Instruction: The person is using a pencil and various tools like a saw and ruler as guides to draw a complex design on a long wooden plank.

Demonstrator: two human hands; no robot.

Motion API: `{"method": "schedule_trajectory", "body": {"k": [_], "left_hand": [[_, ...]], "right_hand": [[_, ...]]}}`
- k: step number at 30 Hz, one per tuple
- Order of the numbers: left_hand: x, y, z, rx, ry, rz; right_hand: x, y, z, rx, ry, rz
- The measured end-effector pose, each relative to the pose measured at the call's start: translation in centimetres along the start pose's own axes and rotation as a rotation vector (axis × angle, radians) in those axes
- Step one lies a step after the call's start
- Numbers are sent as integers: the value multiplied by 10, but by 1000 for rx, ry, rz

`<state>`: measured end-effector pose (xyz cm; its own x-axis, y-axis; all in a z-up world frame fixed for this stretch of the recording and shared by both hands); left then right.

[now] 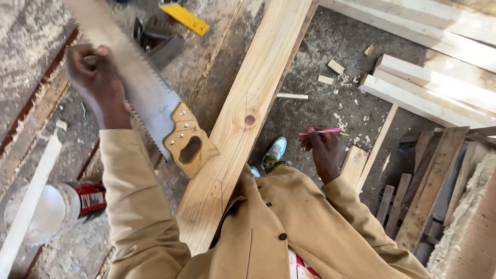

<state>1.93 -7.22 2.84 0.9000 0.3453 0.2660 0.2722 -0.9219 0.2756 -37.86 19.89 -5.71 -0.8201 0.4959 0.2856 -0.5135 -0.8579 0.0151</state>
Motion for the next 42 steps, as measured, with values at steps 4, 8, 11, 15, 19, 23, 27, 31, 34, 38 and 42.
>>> {"method": "schedule_trajectory", "body": {"k": [4, 8, 11, 15, 19, 23, 27, 31, 34, 38, 42], "left_hand": [[15, 29, 29, -38, -2, -157], [41, 32, 61, 24, -107, -392], [50, 7, 61, 68, -360, -453], [41, -44, 30, 175, -326, -646], [-10, -95, -15, 179, -203, -738], [-82, -143, -21, 500, 23, -888], [-165, -165, -39, 588, -93, -963], [-227, -171, -24, 658, -260, -952], [-250, -168, -19, 689, -299, -1001], [-263, -167, -3, 766, -268, -1018], [-278, -152, 6, 785, -203, -1052]], "right_hand": [[-5, 18, 4, -9, 84, 58], [-11, 46, 25, 42, 91, 98], [-11, 69, 24, -47, 107, 82], [-24, 117, 31, 29, 194, 177], [-31, 172, 26, -7, 207, 243], [-32, 229, 25, -35, 181, 362], [-24, 277, 3, -50, 102, 494], [-8, 330, 20, 262, -138, 409], [-12, 367, 42, 467, -200, 426], [-35, 404, 72, 606, -146, 535], [-72, 429, 69, 658, -96, 716]]}}
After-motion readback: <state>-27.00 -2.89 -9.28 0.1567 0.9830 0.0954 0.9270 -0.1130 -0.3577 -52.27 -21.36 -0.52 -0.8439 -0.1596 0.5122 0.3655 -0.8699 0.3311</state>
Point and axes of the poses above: each hand's wrist, its own y-axis towards the middle knuckle, its own x-axis out of the back of the hand, z = x × y, the point moved 8 cm from there along y, towards the middle knuckle, and after that the axes turned 5 degrees about x, right-handed, at the moved point
